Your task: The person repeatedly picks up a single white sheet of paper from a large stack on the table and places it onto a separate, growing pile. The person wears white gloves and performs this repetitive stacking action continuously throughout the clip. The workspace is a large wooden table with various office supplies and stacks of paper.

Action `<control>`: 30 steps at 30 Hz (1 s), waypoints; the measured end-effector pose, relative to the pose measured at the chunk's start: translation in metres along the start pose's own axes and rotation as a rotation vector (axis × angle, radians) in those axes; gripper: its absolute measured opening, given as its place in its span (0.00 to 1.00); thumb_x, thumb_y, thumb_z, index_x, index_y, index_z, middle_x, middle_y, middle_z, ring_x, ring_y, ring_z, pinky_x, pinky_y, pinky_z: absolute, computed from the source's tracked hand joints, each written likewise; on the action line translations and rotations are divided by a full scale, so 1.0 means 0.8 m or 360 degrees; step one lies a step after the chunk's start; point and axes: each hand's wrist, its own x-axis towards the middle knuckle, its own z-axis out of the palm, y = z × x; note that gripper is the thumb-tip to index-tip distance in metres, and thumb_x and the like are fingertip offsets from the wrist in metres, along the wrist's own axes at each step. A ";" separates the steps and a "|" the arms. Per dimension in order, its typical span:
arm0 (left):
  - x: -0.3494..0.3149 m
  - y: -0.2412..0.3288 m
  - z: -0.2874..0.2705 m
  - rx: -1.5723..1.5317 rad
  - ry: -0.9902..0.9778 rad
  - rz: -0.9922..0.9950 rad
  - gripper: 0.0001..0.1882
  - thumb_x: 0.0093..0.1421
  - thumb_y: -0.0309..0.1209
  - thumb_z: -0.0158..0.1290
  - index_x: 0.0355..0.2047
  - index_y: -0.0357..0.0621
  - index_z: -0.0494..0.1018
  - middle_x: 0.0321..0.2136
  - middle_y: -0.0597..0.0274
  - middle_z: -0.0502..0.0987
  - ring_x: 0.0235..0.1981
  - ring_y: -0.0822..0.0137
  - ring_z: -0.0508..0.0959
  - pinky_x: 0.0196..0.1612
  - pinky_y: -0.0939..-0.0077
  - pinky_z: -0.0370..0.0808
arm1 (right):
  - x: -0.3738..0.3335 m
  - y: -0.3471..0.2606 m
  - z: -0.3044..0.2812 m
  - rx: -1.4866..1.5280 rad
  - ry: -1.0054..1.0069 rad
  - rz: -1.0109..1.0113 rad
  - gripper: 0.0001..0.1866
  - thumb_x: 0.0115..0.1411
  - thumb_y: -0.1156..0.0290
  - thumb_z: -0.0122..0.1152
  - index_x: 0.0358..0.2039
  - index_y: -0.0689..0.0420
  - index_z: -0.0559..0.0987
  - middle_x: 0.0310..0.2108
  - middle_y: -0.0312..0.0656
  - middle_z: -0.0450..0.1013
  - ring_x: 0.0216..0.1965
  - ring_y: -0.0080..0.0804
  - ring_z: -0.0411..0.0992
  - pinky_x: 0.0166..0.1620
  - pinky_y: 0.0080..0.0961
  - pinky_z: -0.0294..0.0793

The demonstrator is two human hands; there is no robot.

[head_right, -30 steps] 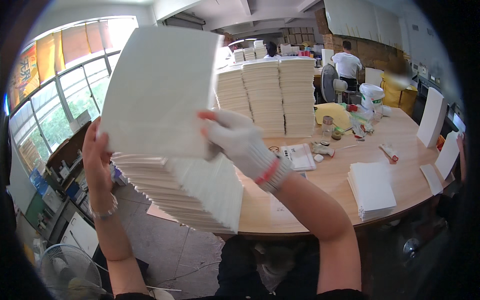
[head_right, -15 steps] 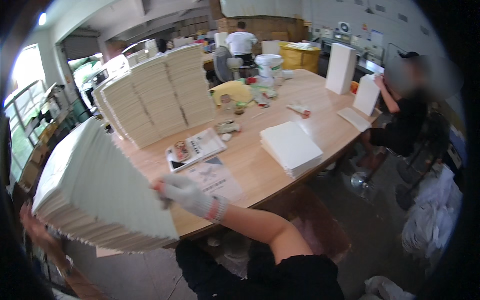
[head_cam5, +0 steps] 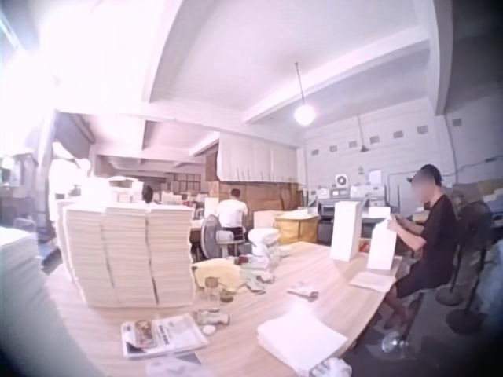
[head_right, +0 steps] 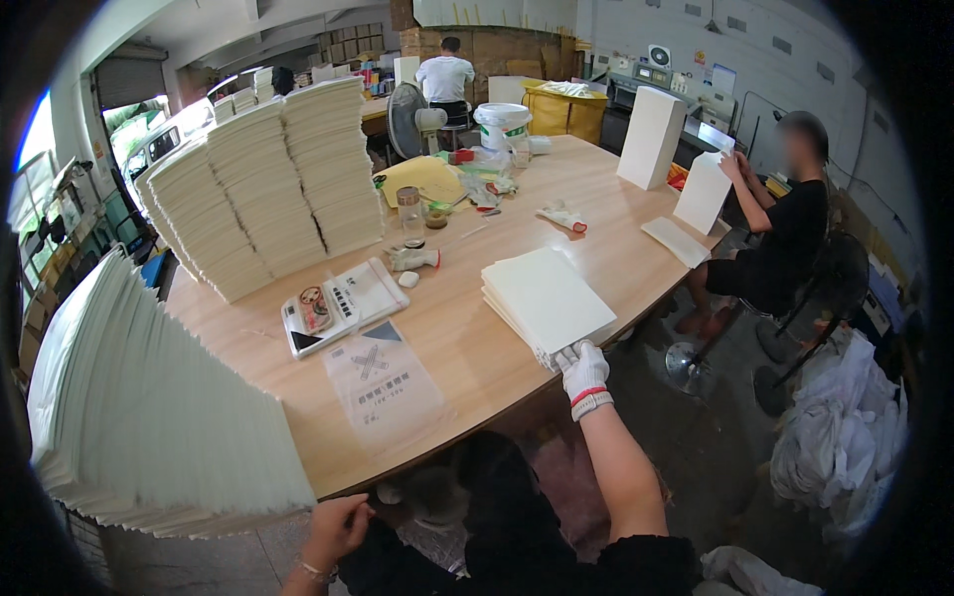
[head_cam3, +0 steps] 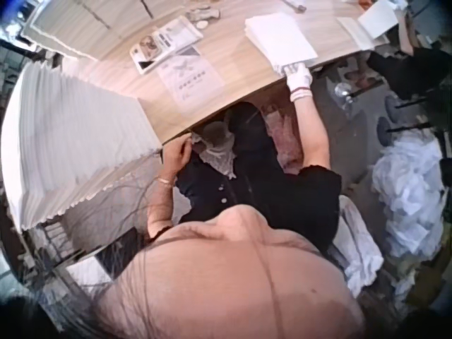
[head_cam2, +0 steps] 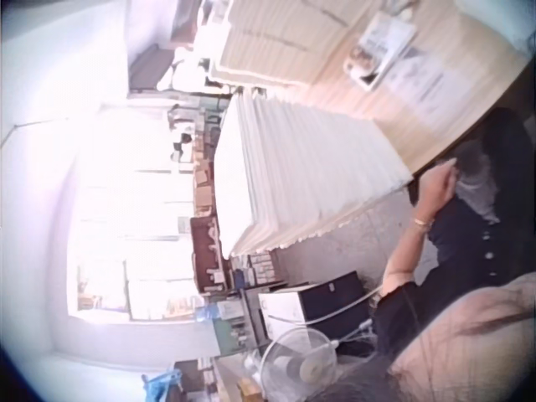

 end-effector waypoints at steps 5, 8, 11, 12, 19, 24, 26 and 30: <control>0.030 -0.063 0.069 -0.0013 0.0037 -0.0185 0.11 0.50 0.26 0.49 0.36 0.40 0.69 0.27 0.56 0.75 0.26 0.56 0.76 0.29 0.67 0.72 | 0.009 -0.018 0.036 -0.0096 0.0043 0.0109 0.15 0.55 0.60 0.52 0.40 0.51 0.66 0.37 0.39 0.65 0.36 0.35 0.66 0.35 0.32 0.72; 0.081 -0.094 0.114 0.0529 0.0024 -0.0335 0.16 0.48 0.26 0.48 0.39 0.39 0.68 0.39 0.50 0.71 0.33 0.53 0.74 0.34 0.63 0.71 | 0.035 -0.055 0.038 -0.0352 -0.0065 0.0170 0.08 0.54 0.62 0.53 0.31 0.49 0.68 0.25 0.33 0.64 0.22 0.22 0.64 0.16 0.18 0.64; 0.085 -0.151 0.156 0.1050 -0.0310 -0.0544 0.15 0.47 0.28 0.49 0.37 0.39 0.68 0.35 0.50 0.70 0.32 0.56 0.73 0.33 0.63 0.71 | 0.052 -0.055 0.044 -0.0700 0.0016 -0.0093 0.03 0.53 0.69 0.50 0.27 0.50 0.67 0.18 0.32 0.62 0.11 0.20 0.59 0.10 0.17 0.56; 0.083 -0.169 0.166 0.1210 -0.0355 -0.0529 0.13 0.47 0.28 0.49 0.35 0.39 0.69 0.33 0.51 0.71 0.31 0.57 0.73 0.32 0.63 0.71 | 0.034 -0.053 0.051 -0.0753 0.0006 -0.0233 0.02 0.53 0.70 0.50 0.26 0.49 0.67 0.15 0.31 0.61 0.11 0.20 0.59 0.09 0.18 0.55; 0.105 -0.163 0.154 0.1244 -0.0541 -0.0485 0.05 0.47 0.28 0.47 0.25 0.42 0.70 0.27 0.54 0.71 0.30 0.59 0.73 0.33 0.66 0.69 | -0.042 -0.057 0.005 -0.0953 -0.0105 -0.0099 0.11 0.56 0.73 0.39 0.41 0.53 0.66 0.16 0.33 0.64 0.07 0.18 0.55 0.07 0.16 0.52; 0.103 -0.174 0.155 0.1321 -0.0381 -0.0430 0.04 0.47 0.27 0.46 0.22 0.43 0.70 0.27 0.55 0.72 0.30 0.59 0.73 0.33 0.67 0.69 | -0.120 -0.056 -0.015 -0.0771 -0.0523 -0.0145 0.16 0.56 0.72 0.40 0.46 0.55 0.63 0.23 0.36 0.67 0.13 0.17 0.61 0.13 0.16 0.60; 0.097 -0.196 0.160 0.1197 -0.0249 -0.0546 0.04 0.46 0.28 0.47 0.22 0.44 0.71 0.25 0.56 0.71 0.30 0.60 0.73 0.32 0.68 0.68 | -0.166 -0.042 -0.030 -0.0851 -0.0713 -0.0181 0.17 0.55 0.72 0.42 0.47 0.57 0.63 0.29 0.38 0.69 0.23 0.20 0.67 0.24 0.18 0.68; 0.087 -0.219 0.151 0.0900 0.0056 -0.0419 0.06 0.47 0.30 0.48 0.23 0.42 0.70 0.26 0.55 0.72 0.29 0.57 0.73 0.35 0.65 0.69 | -0.211 -0.014 -0.066 -0.1036 -0.0982 0.0365 0.18 0.52 0.71 0.45 0.45 0.61 0.65 0.36 0.40 0.69 0.35 0.24 0.68 0.38 0.22 0.69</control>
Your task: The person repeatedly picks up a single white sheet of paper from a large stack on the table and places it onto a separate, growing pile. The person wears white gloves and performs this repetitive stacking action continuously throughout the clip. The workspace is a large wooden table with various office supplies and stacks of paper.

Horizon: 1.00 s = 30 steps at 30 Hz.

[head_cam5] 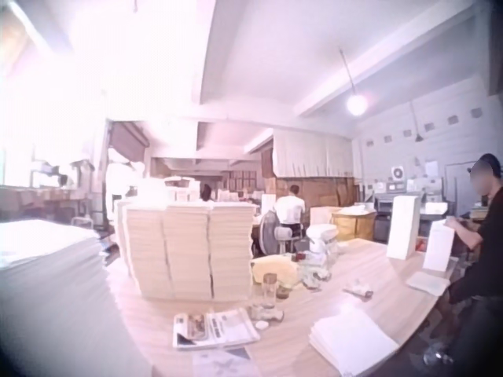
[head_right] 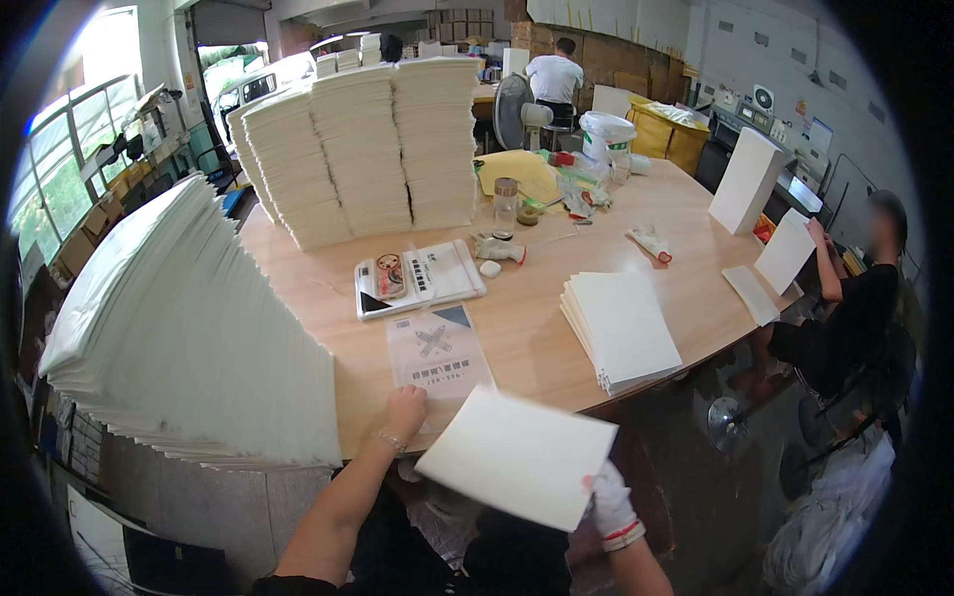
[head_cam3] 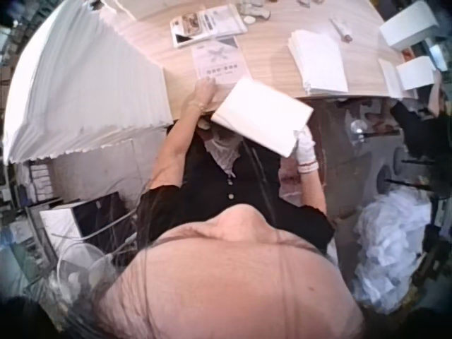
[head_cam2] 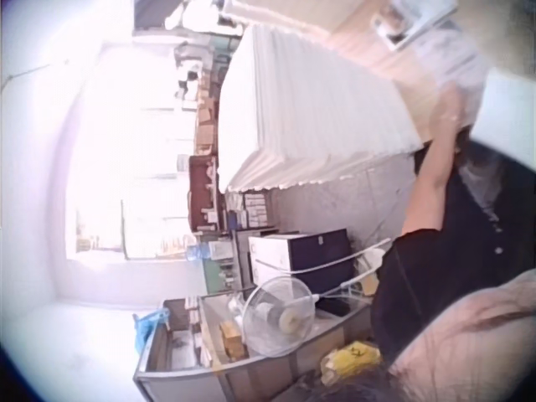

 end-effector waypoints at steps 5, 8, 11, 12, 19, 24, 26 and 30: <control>-0.017 0.008 -0.032 -0.0136 0.0383 -0.0153 0.09 0.49 0.32 0.49 0.28 0.39 0.71 0.29 0.54 0.73 0.30 0.57 0.74 0.34 0.65 0.71 | -0.004 0.043 0.043 0.0424 0.0144 0.0350 0.13 0.52 0.71 0.43 0.40 0.56 0.67 0.23 0.35 0.67 0.15 0.21 0.62 0.15 0.17 0.60; -0.014 0.017 -0.065 -0.0768 -0.0193 -0.0735 0.12 0.53 0.32 0.48 0.33 0.35 0.69 0.28 0.53 0.74 0.28 0.61 0.76 0.30 0.70 0.72 | -0.009 0.042 0.068 0.0558 0.0487 0.0351 0.12 0.53 0.72 0.42 0.40 0.54 0.66 0.23 0.34 0.65 0.14 0.20 0.60 0.15 0.16 0.60; -0.010 0.007 -0.074 -0.1748 -0.0502 -0.0933 0.13 0.55 0.31 0.45 0.35 0.32 0.67 0.26 0.54 0.75 0.26 0.66 0.77 0.24 0.78 0.72 | -0.019 0.043 0.075 0.0551 0.0400 0.0387 0.13 0.53 0.72 0.42 0.40 0.53 0.66 0.24 0.32 0.65 0.15 0.17 0.59 0.16 0.16 0.60; -0.012 0.011 -0.076 -0.1739 -0.0446 -0.0877 0.13 0.56 0.31 0.45 0.35 0.31 0.67 0.25 0.55 0.75 0.25 0.67 0.77 0.23 0.80 0.72 | -0.027 0.036 0.080 0.0529 0.0334 0.0383 0.13 0.53 0.72 0.42 0.41 0.52 0.66 0.25 0.31 0.65 0.16 0.16 0.60 0.17 0.15 0.60; -0.083 0.100 -0.004 -0.2149 0.0428 -0.0713 0.30 0.55 0.25 0.46 0.54 0.33 0.45 0.30 0.54 0.72 0.27 0.72 0.73 0.29 0.84 0.71 | -0.061 0.035 0.099 0.0610 0.0448 0.0613 0.10 0.57 0.71 0.43 0.41 0.49 0.64 0.24 0.30 0.63 0.17 0.16 0.58 0.20 0.15 0.61; -0.115 0.098 0.099 -0.2620 -0.0047 -0.0471 0.18 0.56 0.26 0.46 0.46 0.32 0.60 0.36 0.54 0.71 0.37 0.67 0.71 0.40 0.73 0.70 | -0.093 0.037 0.113 0.0501 0.0318 0.0769 0.11 0.58 0.69 0.44 0.42 0.46 0.63 0.28 0.27 0.62 0.21 0.15 0.59 0.23 0.16 0.62; -0.144 0.110 0.105 -0.3333 -0.0260 -0.0544 0.14 0.56 0.26 0.45 0.43 0.33 0.64 0.40 0.55 0.71 0.41 0.65 0.70 0.44 0.73 0.69 | -0.097 0.047 0.115 0.0552 0.0242 0.0725 0.12 0.58 0.69 0.45 0.44 0.47 0.63 0.30 0.30 0.63 0.21 0.19 0.59 0.24 0.17 0.62; -0.159 0.138 0.069 -0.2930 -0.0241 -0.0658 0.13 0.57 0.27 0.45 0.42 0.35 0.66 0.41 0.56 0.70 0.42 0.65 0.70 0.45 0.74 0.69 | -0.066 0.095 0.134 0.0598 0.0210 0.0648 0.15 0.60 0.70 0.41 0.49 0.52 0.60 0.38 0.40 0.64 0.33 0.32 0.64 0.35 0.32 0.68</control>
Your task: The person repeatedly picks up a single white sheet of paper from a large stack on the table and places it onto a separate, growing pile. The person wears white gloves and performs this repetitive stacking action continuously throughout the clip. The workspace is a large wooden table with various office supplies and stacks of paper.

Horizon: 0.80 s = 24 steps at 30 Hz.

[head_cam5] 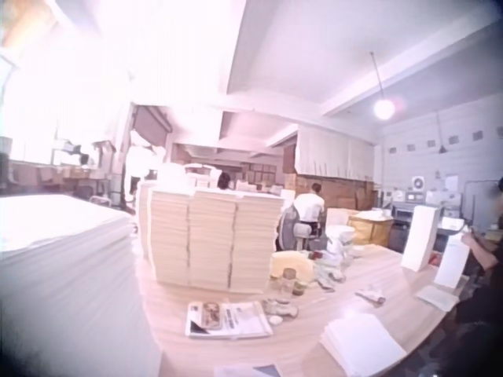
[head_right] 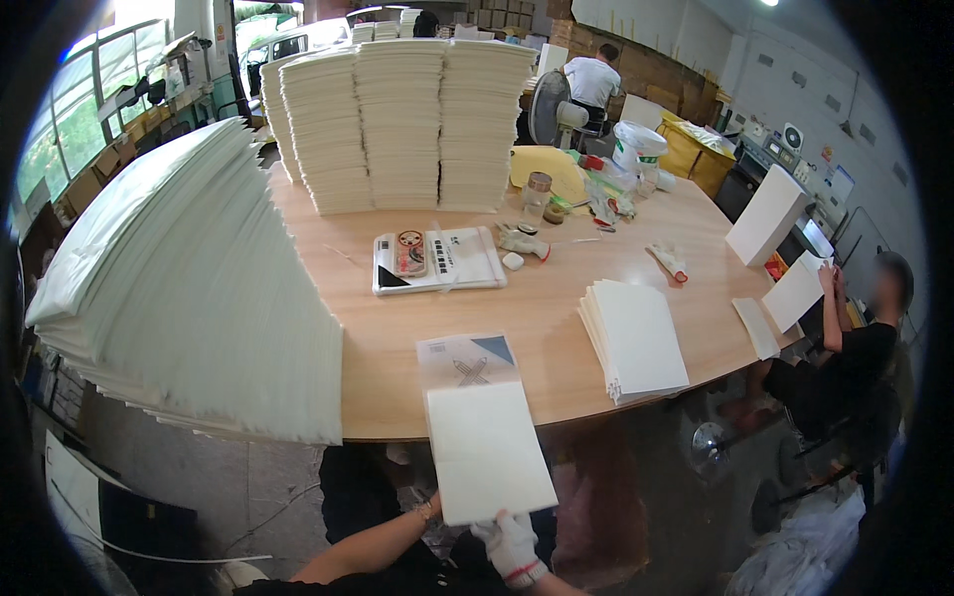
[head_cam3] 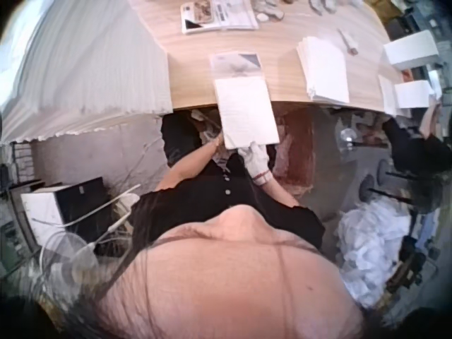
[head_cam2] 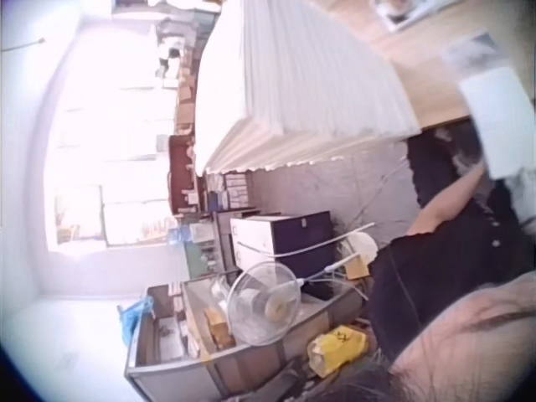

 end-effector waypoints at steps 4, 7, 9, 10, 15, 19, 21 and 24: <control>-0.024 -0.027 -0.001 0.0395 0.0212 -0.0207 0.14 0.56 0.27 0.45 0.44 0.38 0.66 0.40 0.57 0.71 0.42 0.66 0.71 0.45 0.74 0.68 | 0.131 0.017 0.001 0.0448 -0.0449 -0.0062 0.17 0.61 0.64 0.37 0.45 0.63 0.60 0.45 0.47 0.63 0.48 0.47 0.61 0.51 0.46 0.62; -0.032 0.008 -0.003 0.0033 0.0231 -0.0216 0.22 0.53 0.27 0.52 0.47 0.40 0.61 0.40 0.63 0.69 0.39 0.74 0.69 0.42 0.78 0.68 | 0.150 -0.006 -0.008 0.0254 -0.0569 0.0107 0.15 0.61 0.66 0.39 0.41 0.65 0.61 0.40 0.55 0.64 0.39 0.48 0.68 0.42 0.43 0.71; -0.039 0.007 -0.029 -0.0090 0.0259 -0.0172 0.26 0.50 0.27 0.55 0.49 0.41 0.59 0.39 0.64 0.68 0.38 0.73 0.69 0.41 0.79 0.68 | 0.138 -0.021 -0.009 -0.0711 -0.0273 0.0227 0.11 0.58 0.70 0.41 0.38 0.64 0.62 0.34 0.51 0.67 0.29 0.38 0.70 0.31 0.31 0.74; -0.046 0.058 -0.010 -0.0068 0.0552 -0.0527 0.26 0.49 0.30 0.55 0.48 0.41 0.60 0.37 0.65 0.69 0.39 0.73 0.69 0.41 0.80 0.67 | 0.114 -0.044 0.009 -0.0985 -0.0293 0.0252 0.09 0.57 0.72 0.43 0.37 0.61 0.65 0.28 0.43 0.69 0.24 0.28 0.69 0.22 0.22 0.70; -0.050 0.057 -0.036 -0.0040 0.0459 -0.0548 0.18 0.57 0.39 0.41 0.40 0.39 0.69 0.37 0.60 0.72 0.38 0.67 0.72 0.45 0.71 0.66 | 0.113 -0.013 0.052 -0.2396 -0.0444 -0.1375 0.06 0.46 0.69 0.54 0.23 0.57 0.72 0.27 0.45 0.66 0.29 0.45 0.67 0.33 0.36 0.68; -0.052 0.044 -0.033 0.0007 0.0695 -0.0578 0.18 0.59 0.39 0.38 0.33 0.37 0.72 0.33 0.63 0.74 0.33 0.73 0.72 0.37 0.77 0.68 | 0.127 0.011 0.073 -0.2849 -0.0655 -0.1183 0.07 0.45 0.66 0.53 0.22 0.55 0.72 0.26 0.45 0.67 0.30 0.45 0.69 0.30 0.37 0.70; -0.047 0.042 -0.032 -0.0070 0.0730 -0.0575 0.20 0.58 0.38 0.35 0.35 0.33 0.70 0.35 0.55 0.74 0.36 0.65 0.74 0.38 0.74 0.70 | 0.136 -0.006 0.063 -0.2670 -0.1012 -0.1229 0.07 0.46 0.66 0.53 0.20 0.56 0.72 0.25 0.43 0.67 0.27 0.40 0.70 0.30 0.35 0.70; -0.050 0.080 -0.022 -0.0080 0.0605 -0.0499 0.20 0.57 0.36 0.34 0.38 0.32 0.69 0.35 0.50 0.74 0.37 0.57 0.75 0.41 0.71 0.71 | 0.147 -0.132 -0.036 -0.2207 -0.0314 -0.1423 0.05 0.54 0.71 0.46 0.22 0.53 0.69 0.21 0.39 0.64 0.23 0.31 0.66 0.29 0.27 0.70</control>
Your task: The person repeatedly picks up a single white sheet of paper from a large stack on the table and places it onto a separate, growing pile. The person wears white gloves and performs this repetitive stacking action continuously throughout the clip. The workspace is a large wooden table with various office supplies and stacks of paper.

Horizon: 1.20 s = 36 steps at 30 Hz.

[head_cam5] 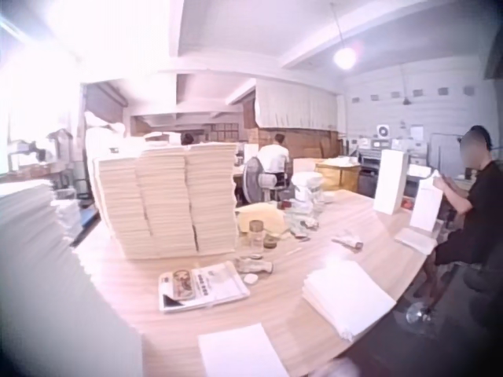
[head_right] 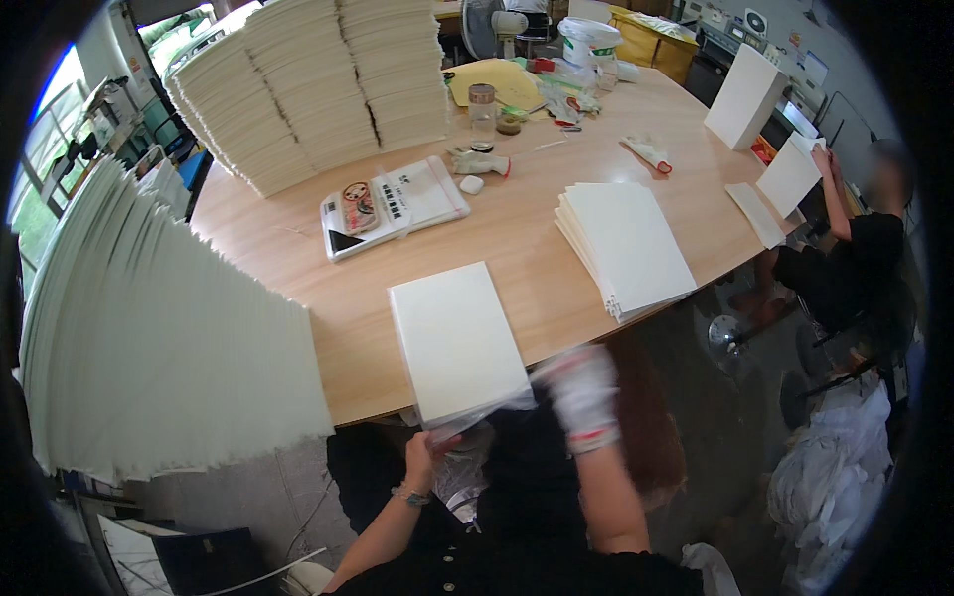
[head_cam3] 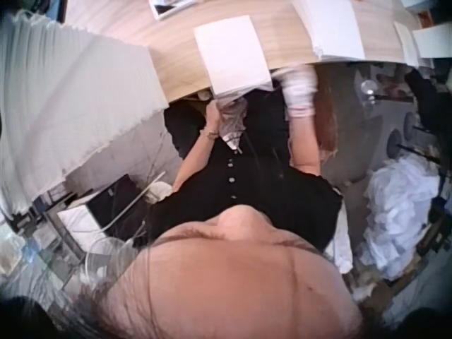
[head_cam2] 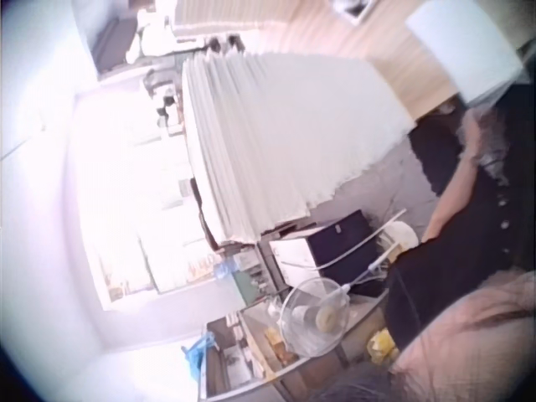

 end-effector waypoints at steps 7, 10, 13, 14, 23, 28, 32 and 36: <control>0.009 -0.014 -0.042 0.1327 0.0324 0.1082 0.14 0.53 0.25 0.45 0.41 0.37 0.67 0.37 0.53 0.68 0.37 0.57 0.68 0.42 0.65 0.65 | -0.073 0.100 -0.090 -0.1251 -0.1844 0.0761 0.13 0.49 0.64 0.46 0.31 0.52 0.77 0.34 0.47 0.73 0.38 0.44 0.71 0.41 0.36 0.70; 0.006 0.028 -0.019 0.2231 0.0371 0.1626 0.22 0.43 0.21 0.53 0.43 0.42 0.67 0.44 0.53 0.64 0.43 0.52 0.65 0.45 0.63 0.63 | -0.063 0.070 -0.029 -0.0598 -0.0330 0.0169 0.18 0.50 0.66 0.50 0.44 0.54 0.69 0.41 0.46 0.66 0.39 0.44 0.67 0.41 0.33 0.68; 0.004 0.063 -0.005 0.2492 0.0000 0.1784 0.20 0.43 0.24 0.56 0.40 0.44 0.70 0.42 0.56 0.67 0.42 0.53 0.66 0.44 0.63 0.64 | 0.018 -0.015 -0.013 0.0120 -0.0534 0.0542 0.09 0.44 0.72 0.57 0.29 0.55 0.73 0.29 0.42 0.71 0.30 0.40 0.70 0.33 0.28 0.71; 0.013 0.067 -0.008 0.2415 -0.0117 0.1943 0.13 0.43 0.27 0.57 0.33 0.44 0.73 0.35 0.59 0.71 0.36 0.57 0.70 0.38 0.65 0.68 | 0.016 0.005 -0.005 -0.0093 -0.0372 -0.0141 0.05 0.44 0.72 0.57 0.25 0.55 0.73 0.25 0.40 0.71 0.27 0.39 0.70 0.31 0.27 0.71; 0.045 0.058 -0.009 0.1833 0.0287 0.0887 0.18 0.56 0.39 0.47 0.21 0.35 0.69 0.14 0.49 0.71 0.16 0.57 0.73 0.22 0.71 0.68 | 0.030 0.029 0.030 -0.0717 -0.0251 0.0349 0.14 0.52 0.59 0.45 0.21 0.56 0.72 0.21 0.49 0.71 0.25 0.48 0.70 0.28 0.42 0.68; 0.037 0.050 -0.012 0.0462 0.0174 -0.0107 0.23 0.59 0.49 0.39 0.37 0.39 0.64 0.22 0.64 0.70 0.16 0.71 0.73 0.15 0.83 0.69 | 0.024 0.013 0.040 -0.0154 0.0052 0.0790 0.16 0.50 0.55 0.54 0.30 0.55 0.68 0.27 0.48 0.72 0.32 0.46 0.70 0.34 0.38 0.67; 0.008 0.111 -0.005 0.1112 -0.0012 0.0402 0.18 0.58 0.36 0.45 0.42 0.35 0.60 0.26 0.57 0.71 0.17 0.68 0.71 0.19 0.78 0.68 | 0.001 0.009 0.086 0.0906 -0.0216 0.0760 0.16 0.53 0.74 0.51 0.43 0.62 0.67 0.26 0.39 0.69 0.25 0.21 0.67 0.28 0.19 0.67; -0.097 0.234 0.078 0.1934 -0.0297 0.1323 0.17 0.58 0.37 0.43 0.40 0.35 0.59 0.26 0.50 0.68 0.22 0.57 0.71 0.29 0.66 0.70 | 0.001 -0.073 0.053 0.1279 -0.0082 0.0404 0.17 0.54 0.77 0.48 0.46 0.64 0.67 0.26 0.33 0.66 0.24 0.16 0.63 0.27 0.13 0.65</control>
